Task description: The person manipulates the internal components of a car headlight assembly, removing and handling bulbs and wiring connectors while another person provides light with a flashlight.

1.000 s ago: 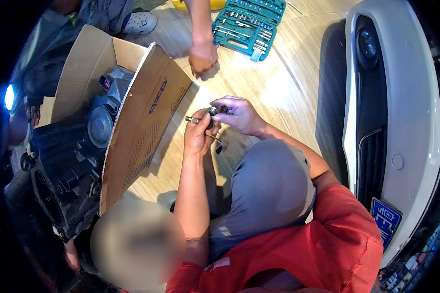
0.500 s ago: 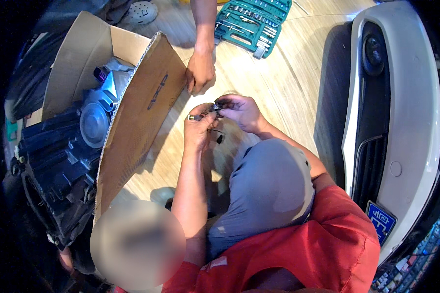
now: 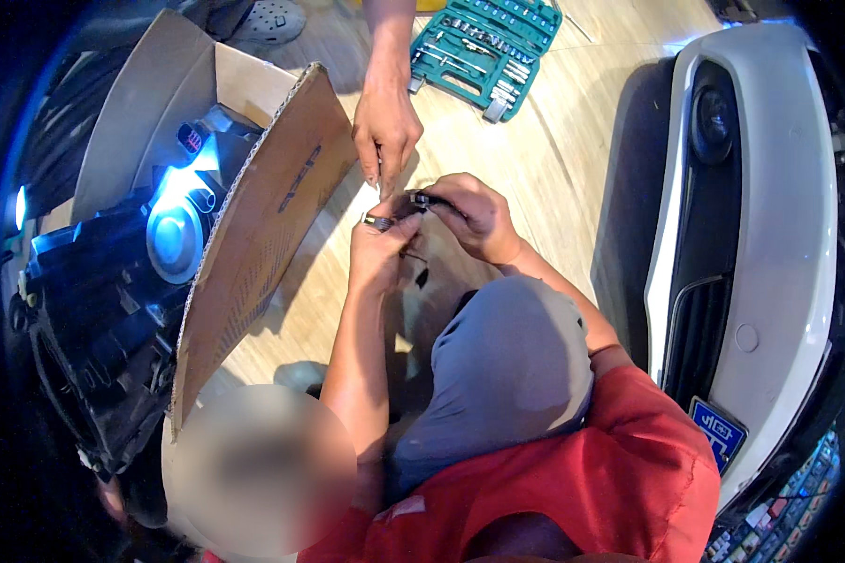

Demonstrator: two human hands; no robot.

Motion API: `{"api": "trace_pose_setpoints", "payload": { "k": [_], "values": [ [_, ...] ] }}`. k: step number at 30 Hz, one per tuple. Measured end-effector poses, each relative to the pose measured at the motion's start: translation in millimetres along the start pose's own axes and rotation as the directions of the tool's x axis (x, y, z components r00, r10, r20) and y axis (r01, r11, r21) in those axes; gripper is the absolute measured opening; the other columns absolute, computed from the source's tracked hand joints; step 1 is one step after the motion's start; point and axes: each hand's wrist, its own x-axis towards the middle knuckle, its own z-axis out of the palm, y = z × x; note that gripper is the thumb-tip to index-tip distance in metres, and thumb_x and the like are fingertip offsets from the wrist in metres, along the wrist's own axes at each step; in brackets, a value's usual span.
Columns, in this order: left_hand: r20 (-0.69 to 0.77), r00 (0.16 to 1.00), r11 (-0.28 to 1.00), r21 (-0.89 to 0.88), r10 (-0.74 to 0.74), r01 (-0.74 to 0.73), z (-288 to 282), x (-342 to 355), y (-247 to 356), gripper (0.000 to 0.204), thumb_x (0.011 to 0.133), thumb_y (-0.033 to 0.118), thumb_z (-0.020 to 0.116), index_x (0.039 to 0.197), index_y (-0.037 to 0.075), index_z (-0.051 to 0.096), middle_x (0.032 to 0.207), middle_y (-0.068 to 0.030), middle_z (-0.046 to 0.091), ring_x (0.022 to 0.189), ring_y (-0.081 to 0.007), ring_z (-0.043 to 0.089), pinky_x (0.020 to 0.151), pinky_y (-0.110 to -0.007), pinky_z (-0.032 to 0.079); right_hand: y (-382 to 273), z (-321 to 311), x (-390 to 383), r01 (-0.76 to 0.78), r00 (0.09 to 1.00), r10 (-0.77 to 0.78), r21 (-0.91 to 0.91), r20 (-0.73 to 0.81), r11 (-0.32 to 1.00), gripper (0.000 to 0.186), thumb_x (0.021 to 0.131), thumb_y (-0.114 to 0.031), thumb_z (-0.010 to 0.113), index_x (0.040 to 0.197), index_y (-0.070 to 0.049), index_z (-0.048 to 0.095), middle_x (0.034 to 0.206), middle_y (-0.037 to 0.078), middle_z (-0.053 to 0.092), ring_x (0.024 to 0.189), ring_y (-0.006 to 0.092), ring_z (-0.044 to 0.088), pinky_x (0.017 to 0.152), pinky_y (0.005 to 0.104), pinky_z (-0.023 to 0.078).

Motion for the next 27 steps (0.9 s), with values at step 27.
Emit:
{"api": "trace_pose_setpoints", "payload": {
  "k": [27],
  "values": [
    [-0.069, 0.996, 0.995, 0.084, 0.056, -0.05, 31, -12, 11, 0.038, 0.084, 0.006, 0.069, 0.12, -0.002, 0.062, 0.094, -0.0047, 0.064, 0.077, -0.0112, 0.058, 0.07, -0.023, 0.047, -12, -8, 0, -0.204, 0.978, 0.208, 0.258, 0.01, 0.944, 0.025, 0.078, 0.006, 0.069, 0.103, 0.004, 0.066, 0.108, 0.013, 0.064, 0.097, 0.0218, 0.064, 0.086, 0.0307, 0.051]
  ]
}}
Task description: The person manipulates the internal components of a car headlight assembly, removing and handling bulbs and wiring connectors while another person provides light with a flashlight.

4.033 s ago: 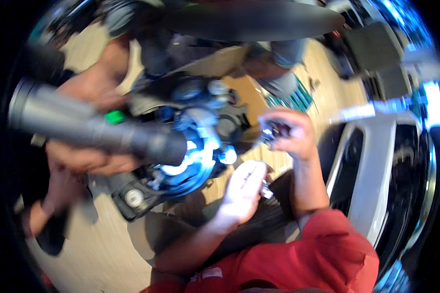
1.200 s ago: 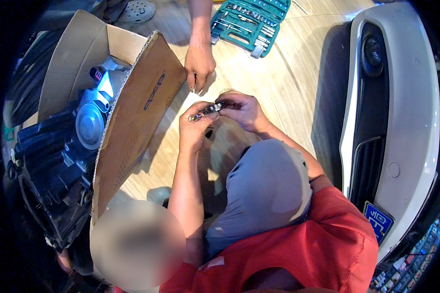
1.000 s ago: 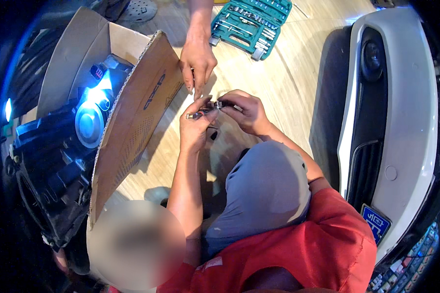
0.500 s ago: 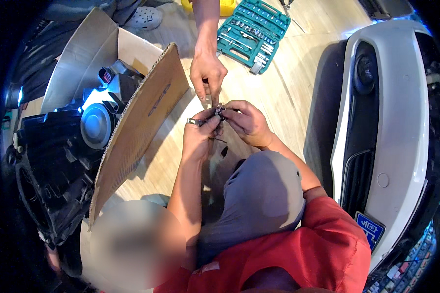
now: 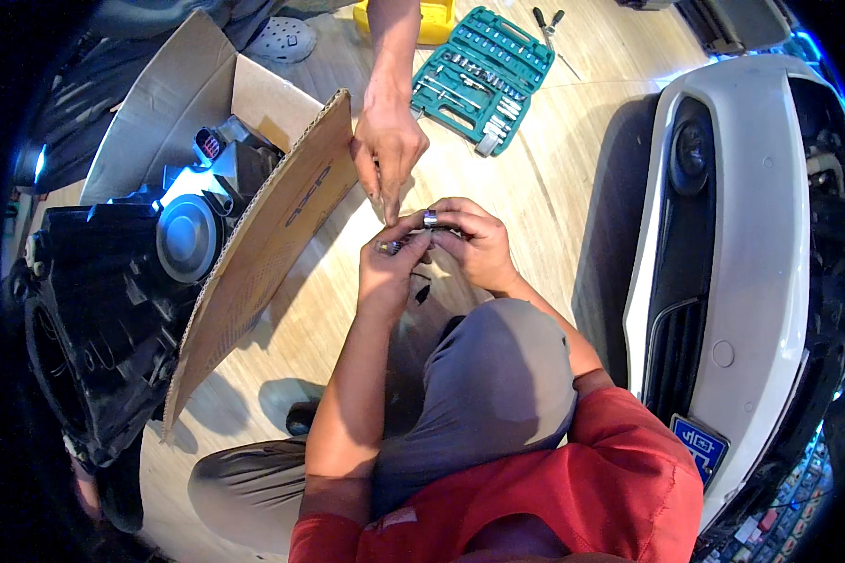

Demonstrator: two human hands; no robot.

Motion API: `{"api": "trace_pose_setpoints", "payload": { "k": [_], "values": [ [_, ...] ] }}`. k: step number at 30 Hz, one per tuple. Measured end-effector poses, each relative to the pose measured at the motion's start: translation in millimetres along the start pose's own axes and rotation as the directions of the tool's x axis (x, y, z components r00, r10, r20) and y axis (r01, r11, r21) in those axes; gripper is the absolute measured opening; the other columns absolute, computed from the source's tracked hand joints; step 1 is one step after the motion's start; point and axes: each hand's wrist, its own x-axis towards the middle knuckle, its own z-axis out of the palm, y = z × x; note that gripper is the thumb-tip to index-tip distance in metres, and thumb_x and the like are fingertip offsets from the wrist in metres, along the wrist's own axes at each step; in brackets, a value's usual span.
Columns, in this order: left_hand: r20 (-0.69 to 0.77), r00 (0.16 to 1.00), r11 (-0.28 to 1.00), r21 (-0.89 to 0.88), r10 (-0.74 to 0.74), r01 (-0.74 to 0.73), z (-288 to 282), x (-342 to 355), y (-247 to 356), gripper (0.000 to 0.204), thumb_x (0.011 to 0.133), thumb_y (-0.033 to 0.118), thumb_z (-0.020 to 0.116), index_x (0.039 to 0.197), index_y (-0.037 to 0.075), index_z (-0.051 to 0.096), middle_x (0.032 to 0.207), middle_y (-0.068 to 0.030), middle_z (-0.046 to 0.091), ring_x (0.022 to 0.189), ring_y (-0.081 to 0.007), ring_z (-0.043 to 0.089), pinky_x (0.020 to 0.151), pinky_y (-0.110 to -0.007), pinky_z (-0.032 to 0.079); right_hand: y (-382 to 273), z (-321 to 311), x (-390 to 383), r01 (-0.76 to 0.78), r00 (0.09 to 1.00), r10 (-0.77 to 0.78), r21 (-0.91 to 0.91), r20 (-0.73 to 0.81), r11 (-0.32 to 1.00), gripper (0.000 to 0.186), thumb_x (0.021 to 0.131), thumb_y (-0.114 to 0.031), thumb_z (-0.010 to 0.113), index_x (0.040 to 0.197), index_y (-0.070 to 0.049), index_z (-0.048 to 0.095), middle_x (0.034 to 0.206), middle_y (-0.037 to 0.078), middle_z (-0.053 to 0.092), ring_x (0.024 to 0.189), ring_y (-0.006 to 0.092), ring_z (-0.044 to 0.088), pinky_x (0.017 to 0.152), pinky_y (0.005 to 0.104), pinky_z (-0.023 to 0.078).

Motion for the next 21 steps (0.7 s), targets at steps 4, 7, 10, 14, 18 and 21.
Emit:
{"api": "trace_pose_setpoints", "payload": {
  "k": [4, 7, 10, 14, 18, 21],
  "values": [
    [0.057, 0.992, 0.967, 0.225, 0.113, -0.123, 8, -4, 0, 0.046, 0.083, 0.005, 0.069, 0.128, 0.002, 0.06, 0.1, -0.004, 0.062, 0.082, -0.0107, 0.057, 0.074, -0.022, 0.047, -2, -3, -2, -0.228, 0.965, 0.257, 0.324, -0.049, 0.918, 0.027, 0.079, 0.01, 0.064, 0.106, 0.009, 0.064, 0.112, 0.012, 0.064, 0.1, 0.0186, 0.062, 0.088, 0.0291, 0.05],
    [0.118, 0.974, 0.927, 0.304, 0.191, -0.219, 19, -7, -1, 0.046, 0.084, 0.003, 0.066, 0.129, 0.004, 0.059, 0.111, -0.006, 0.059, 0.099, -0.0137, 0.059, 0.084, -0.026, 0.048, 7, -6, -3, -0.255, 0.944, 0.326, 0.537, -0.039, 0.804, 0.027, 0.082, 0.004, 0.062, 0.109, 0.012, 0.063, 0.113, 0.013, 0.063, 0.101, 0.0197, 0.061, 0.09, 0.0306, 0.049],
    [0.128, 0.978, 0.893, 0.401, 0.166, -0.204, 18, -4, -5, 0.043, 0.082, 0.006, 0.069, 0.124, 0.002, 0.061, 0.107, -0.0074, 0.062, 0.097, -0.0138, 0.06, 0.085, -0.027, 0.048, 18, -7, -1, -0.28, 0.938, 0.346, 0.541, -0.022, 0.793, 0.031, 0.086, -0.004, 0.063, 0.112, 0.012, 0.06, 0.11, 0.016, 0.064, 0.096, 0.0209, 0.063, 0.087, 0.0326, 0.051],
    [0.154, 0.982, 0.966, 0.218, 0.105, -0.137, 15, -2, -5, 0.039, 0.079, 0.005, 0.072, 0.117, 0.002, 0.062, 0.103, -0.0057, 0.063, 0.089, -0.0136, 0.06, 0.081, -0.028, 0.049, 21, -9, -2, -0.366, 0.9, 0.433, 0.616, 0.043, 0.698, 0.03, 0.087, -0.002, 0.063, 0.114, 0.01, 0.061, 0.107, 0.013, 0.066, 0.096, 0.0168, 0.063, 0.09, 0.0297, 0.049],
    [0.261, 0.965, 0.999, 0.036, 0.013, -0.023, 3, 2, 1, 0.049, 0.075, -0.001, 0.071, 0.123, 0.002, 0.057, 0.107, -0.0058, 0.063, 0.089, -0.0135, 0.06, 0.079, -0.028, 0.049, 20, -10, 1, -0.316, 0.913, 0.408, 0.636, 0.002, 0.704, 0.029, 0.086, -0.001, 0.064, 0.112, 0.01, 0.062, 0.106, 0.013, 0.066, 0.095, 0.0167, 0.063, 0.089, 0.029, 0.05],
    [0.341, 0.938, 0.984, -0.18, 0.057, 0.006, -4, 1, 1, 0.063, 0.073, -0.005, 0.066, 0.133, 0.001, 0.048, 0.115, -0.0084, 0.06, 0.096, -0.0155, 0.058, 0.08, -0.028, 0.048, 17, -12, 4, -0.277, 0.922, 0.384, 0.613, -0.047, 0.74, 0.028, 0.084, 0.0, 0.065, 0.11, 0.01, 0.064, 0.106, 0.013, 0.066, 0.093, 0.0164, 0.063, 0.086, 0.0284, 0.051]
  ]
}}
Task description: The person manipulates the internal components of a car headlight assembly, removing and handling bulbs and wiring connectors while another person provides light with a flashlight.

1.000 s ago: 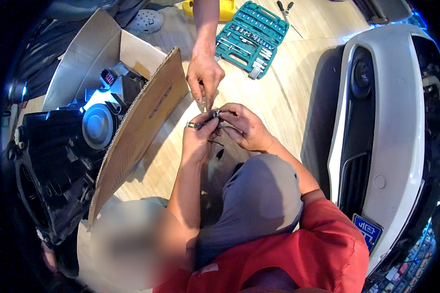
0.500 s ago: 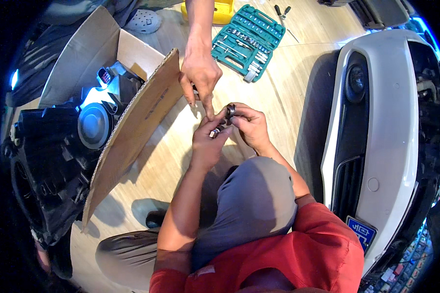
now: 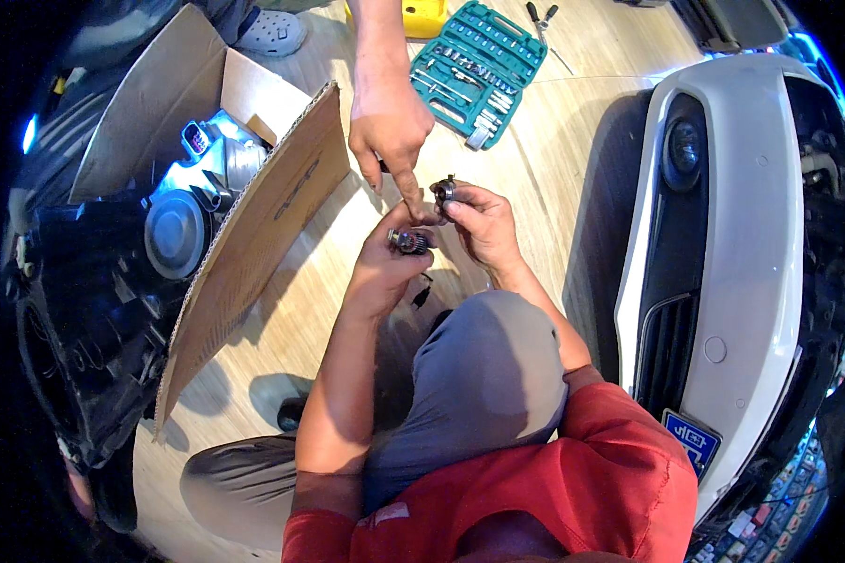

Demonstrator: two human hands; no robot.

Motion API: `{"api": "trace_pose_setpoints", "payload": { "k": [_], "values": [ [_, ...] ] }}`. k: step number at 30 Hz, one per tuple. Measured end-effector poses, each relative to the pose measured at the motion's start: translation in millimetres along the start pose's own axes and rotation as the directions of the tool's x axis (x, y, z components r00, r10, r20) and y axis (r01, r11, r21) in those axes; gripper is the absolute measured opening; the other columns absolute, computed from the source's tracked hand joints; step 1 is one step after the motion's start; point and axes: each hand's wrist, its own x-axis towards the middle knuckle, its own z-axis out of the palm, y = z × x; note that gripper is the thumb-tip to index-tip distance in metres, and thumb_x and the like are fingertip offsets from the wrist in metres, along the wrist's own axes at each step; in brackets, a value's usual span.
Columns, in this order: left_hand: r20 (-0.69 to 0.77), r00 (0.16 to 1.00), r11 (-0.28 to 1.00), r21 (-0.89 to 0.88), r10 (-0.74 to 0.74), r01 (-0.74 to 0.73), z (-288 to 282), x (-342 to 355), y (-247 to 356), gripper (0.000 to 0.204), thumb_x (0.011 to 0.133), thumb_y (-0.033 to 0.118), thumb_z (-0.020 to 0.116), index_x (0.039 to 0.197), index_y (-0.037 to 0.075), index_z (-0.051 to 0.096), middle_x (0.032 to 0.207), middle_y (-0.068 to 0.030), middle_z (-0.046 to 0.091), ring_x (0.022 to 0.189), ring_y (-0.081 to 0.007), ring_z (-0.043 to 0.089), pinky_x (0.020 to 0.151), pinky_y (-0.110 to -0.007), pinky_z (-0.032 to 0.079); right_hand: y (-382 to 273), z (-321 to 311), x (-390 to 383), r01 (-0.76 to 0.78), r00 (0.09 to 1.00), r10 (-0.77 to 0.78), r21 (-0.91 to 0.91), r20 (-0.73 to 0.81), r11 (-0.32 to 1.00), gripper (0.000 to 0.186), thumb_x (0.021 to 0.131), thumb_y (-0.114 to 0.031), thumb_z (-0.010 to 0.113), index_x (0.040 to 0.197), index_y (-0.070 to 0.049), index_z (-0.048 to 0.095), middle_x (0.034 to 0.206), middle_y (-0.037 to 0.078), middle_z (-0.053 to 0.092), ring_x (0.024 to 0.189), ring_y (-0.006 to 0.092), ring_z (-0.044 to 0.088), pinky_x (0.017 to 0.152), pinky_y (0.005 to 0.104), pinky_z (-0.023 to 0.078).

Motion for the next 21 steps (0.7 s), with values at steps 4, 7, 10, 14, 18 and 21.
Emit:
{"api": "trace_pose_setpoints", "payload": {
  "k": [4, 7, 10, 14, 18, 21],
  "values": [
    [0.016, 1.0, 0.973, -0.228, 0.025, -0.021, 5, -7, 17, 0.075, 0.07, -0.01, 0.058, 0.142, 0.002, 0.037, 0.124, -0.0127, 0.055, 0.103, -0.0197, 0.056, 0.083, -0.031, 0.049, -16, 0, 0, 0.018, 0.998, -0.026, -0.131, -0.059, 0.991, 0.028, 0.083, 0.002, 0.065, 0.109, 0.012, 0.063, 0.11, 0.017, 0.065, 0.085, 0.0189, 0.063, 0.076, 0.0319, 0.052],
    [0.023, 0.996, 0.974, -0.212, 0.083, -0.076, 8, -6, 27, 0.072, 0.075, -0.011, 0.057, 0.142, 0.0, 0.035, 0.124, -0.0156, 0.055, 0.107, -0.024, 0.059, 0.087, -0.035, 0.05, -34, 2, -4, 0.065, 0.996, -0.074, -0.162, -0.045, 0.985, 0.026, 0.082, 0.002, 0.066, 0.105, 0.012, 0.064, 0.111, 0.017, 0.064, 0.086, 0.0202, 0.063, 0.076, 0.0327, 0.052],
    [0.018, 0.988, 0.974, -0.174, 0.152, -0.146, 14, -8, 39, 0.055, 0.081, -0.007, 0.062, 0.132, 0.001, 0.042, 0.124, -0.0186, 0.055, 0.116, -0.0326, 0.058, 0.093, -0.04, 0.051, -65, 11, -9, 0.158, 0.987, -0.152, -0.221, 0.044, 0.962, 0.025, 0.082, 0.0, 0.068, 0.105, 0.009, 0.066, 0.11, 0.013, 0.066, 0.09, 0.0168, 0.064, 0.078, 0.0285, 0.054],
    [0.061, 0.957, 0.933, -0.25, 0.282, -0.259, 41, -14, 75, 0.041, 0.082, -0.003, 0.067, 0.119, 0.003, 0.051, 0.126, -0.0226, 0.055, 0.12, -0.0395, 0.055, 0.096, -0.045, 0.052, -122, 48, -18, 0.323, 0.942, -0.283, -0.263, 0.178, 0.909, 0.021, 0.079, 0.002, 0.067, 0.098, 0.01, 0.065, 0.115, 0.024, 0.062, 0.091, 0.0251, 0.064, 0.076, 0.0357, 0.054],
    [0.123, 0.844, 0.799, -0.416, 0.522, -0.434, 77, -16, 129, 0.04, 0.091, 0.007, 0.064, 0.129, 0.006, 0.051, 0.133, -0.0213, 0.052, 0.123, -0.0383, 0.053, 0.097, -0.044, 0.052, -185, 101, -13, 0.548, 0.79, -0.456, -0.138, 0.411, 0.825, 0.025, 0.08, -0.005, 0.072, 0.101, 0.008, 0.065, 0.115, 0.027, 0.059, 0.092, 0.0265, 0.063, 0.075, 0.0357, 0.055],
    [0.108, 0.833, 0.727, -0.557, 0.543, -0.402, 89, -4, 162, 0.036, 0.096, 0.009, 0.054, 0.131, 0.007, 0.048, 0.133, -0.0212, 0.052, 0.121, -0.036, 0.054, 0.1, -0.043, 0.05, -230, 162, -14, 0.617, 0.708, -0.545, -0.018, 0.449, 0.787, 0.027, 0.081, -0.007, 0.072, 0.102, 0.008, 0.065, 0.115, 0.026, 0.059, 0.086, 0.0248, 0.063, 0.073, 0.0345, 0.055]
  ]
}}
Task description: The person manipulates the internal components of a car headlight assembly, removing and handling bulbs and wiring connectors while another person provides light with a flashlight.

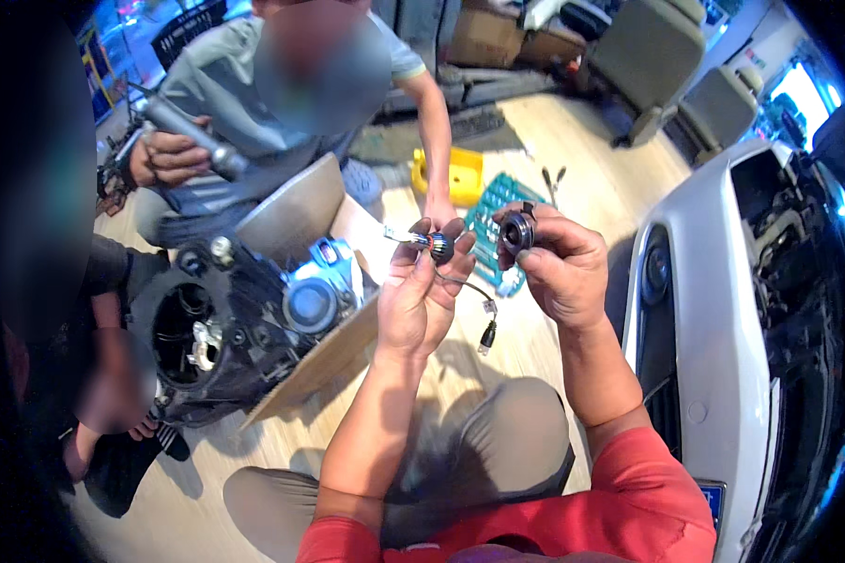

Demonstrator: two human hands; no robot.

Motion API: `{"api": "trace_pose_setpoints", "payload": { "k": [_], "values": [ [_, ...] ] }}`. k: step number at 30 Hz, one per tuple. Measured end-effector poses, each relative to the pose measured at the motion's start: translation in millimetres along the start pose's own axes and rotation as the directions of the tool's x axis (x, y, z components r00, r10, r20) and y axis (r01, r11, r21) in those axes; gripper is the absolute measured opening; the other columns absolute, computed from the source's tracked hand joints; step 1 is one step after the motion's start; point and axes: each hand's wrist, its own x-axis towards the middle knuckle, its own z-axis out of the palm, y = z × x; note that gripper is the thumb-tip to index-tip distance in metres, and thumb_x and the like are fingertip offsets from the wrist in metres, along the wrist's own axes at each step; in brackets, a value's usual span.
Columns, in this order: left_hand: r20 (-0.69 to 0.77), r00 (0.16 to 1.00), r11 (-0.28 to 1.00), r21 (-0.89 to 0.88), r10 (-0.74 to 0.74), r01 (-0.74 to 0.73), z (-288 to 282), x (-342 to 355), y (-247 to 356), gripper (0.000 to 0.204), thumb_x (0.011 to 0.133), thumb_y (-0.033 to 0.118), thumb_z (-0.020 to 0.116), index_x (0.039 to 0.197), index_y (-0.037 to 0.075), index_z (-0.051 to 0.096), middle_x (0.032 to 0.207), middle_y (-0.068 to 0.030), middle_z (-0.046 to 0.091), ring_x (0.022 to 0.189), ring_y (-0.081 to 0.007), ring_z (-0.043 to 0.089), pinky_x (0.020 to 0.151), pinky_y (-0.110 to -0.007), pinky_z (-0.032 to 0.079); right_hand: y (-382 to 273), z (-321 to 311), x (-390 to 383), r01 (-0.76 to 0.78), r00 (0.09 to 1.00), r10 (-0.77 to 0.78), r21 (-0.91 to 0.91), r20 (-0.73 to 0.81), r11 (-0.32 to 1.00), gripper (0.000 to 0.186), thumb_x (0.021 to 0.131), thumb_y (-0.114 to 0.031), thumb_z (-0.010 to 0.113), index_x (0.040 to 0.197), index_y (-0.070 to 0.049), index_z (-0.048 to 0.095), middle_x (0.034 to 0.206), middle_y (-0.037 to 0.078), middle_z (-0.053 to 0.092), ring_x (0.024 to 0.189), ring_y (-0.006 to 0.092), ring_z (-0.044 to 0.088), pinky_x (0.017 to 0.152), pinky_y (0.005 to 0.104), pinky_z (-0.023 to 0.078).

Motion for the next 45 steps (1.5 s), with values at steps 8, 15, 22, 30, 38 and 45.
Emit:
{"api": "trace_pose_setpoints", "payload": {
  "k": [8, 15, 22, 30, 38, 45],
  "values": [
    [0.093, 0.993, 0.971, -0.235, 0.069, -0.045, 13, 25, 51, 0.037, 0.096, -0.003, 0.04, 0.134, -0.001, 0.045, 0.138, -0.0244, 0.047, 0.124, -0.0371, 0.051, 0.104, -0.042, 0.047, -50, 92, 44, 0.105, 0.976, -0.116, 0.072, 0.183, 0.992, 0.026, 0.08, 0.007, 0.067, 0.105, 0.012, 0.063, 0.118, 0.021, 0.06, 0.104, 0.0252, 0.062, 0.091, 0.0361, 0.052],
    [0.114, 0.982, 0.945, -0.306, 0.153, -0.112, 11, 24, 76, 0.035, 0.096, -0.001, 0.039, 0.13, -0.001, 0.05, 0.138, -0.0228, 0.048, 0.127, -0.0369, 0.049, 0.106, -0.041, 0.045, -24, 124, 18, 0.007, 0.999, -0.004, -0.049, 0.05, 0.999, 0.034, 0.082, -0.011, 0.073, 0.109, 0.009, 0.064, 0.114, 0.023, 0.062, 0.085, 0.0253, 0.064, 0.072, 0.0349, 0.054],
    [0.05, 0.98, 0.931, -0.325, 0.195, -0.168, 10, 25, 88, 0.035, 0.094, -0.001, 0.043, 0.128, 0.002, 0.052, 0.137, -0.0214, 0.049, 0.127, -0.0361, 0.05, 0.109, -0.043, 0.041, -5, 132, 16, -0.06, 0.998, 0.059, 0.009, 0.016, 0.998, 0.022, 0.081, 0.006, 0.064, 0.103, 0.011, 0.064, 0.104, 0.016, 0.064, 0.086, 0.0216, 0.065, 0.076, 0.0321, 0.055],
    [0.083, 0.964, 0.944, -0.239, 0.252, -0.226, -5, 22, 94, 0.029, 0.093, 0.005, 0.05, 0.122, 0.0, 0.054, 0.118, -0.0182, 0.063, 0.11, -0.0285, 0.063, 0.098, -0.039, 0.05, 18, 130, 17, -0.088, 0.995, 0.087, -0.026, -0.04, 0.996, 0.027, 0.081, -0.001, 0.067, 0.105, 0.01, 0.063, 0.103, 0.016, 0.064, 0.084, 0.0217, 0.064, 0.077, 0.0331, 0.054],
    [0.029, 0.975, 0.929, -0.313, 0.219, -0.199, 4, 16, 95, 0.031, 0.094, -0.001, 0.045, 0.125, -0.002, 0.05, 0.122, -0.0173, 0.059, 0.115, -0.0308, 0.06, 0.102, -0.039, 0.049, 19, 126, 18, -0.081, 0.997, 0.081, -0.076, -0.008, 0.994, 0.03, 0.084, -0.003, 0.066, 0.11, 0.01, 0.061, 0.105, 0.017, 0.064, 0.083, 0.0212, 0.064, 0.076, 0.0321, 0.053],
    [0.022, 0.979, 0.926, -0.331, 0.201, -0.183, 2, 21, 86, 0.034, 0.094, 0.001, 0.044, 0.128, -0.002, 0.047, 0.122, -0.0189, 0.059, 0.115, -0.0318, 0.06, 0.101, -0.039, 0.05, 17, 120, 20, -0.114, 0.993, 0.113, -0.043, -0.012, 0.993, 0.029, 0.083, -0.001, 0.067, 0.109, 0.01, 0.062, 0.105, 0.015, 0.065, 0.091, 0.0208, 0.064, 0.081, 0.0321, 0.053]
  ]
}}
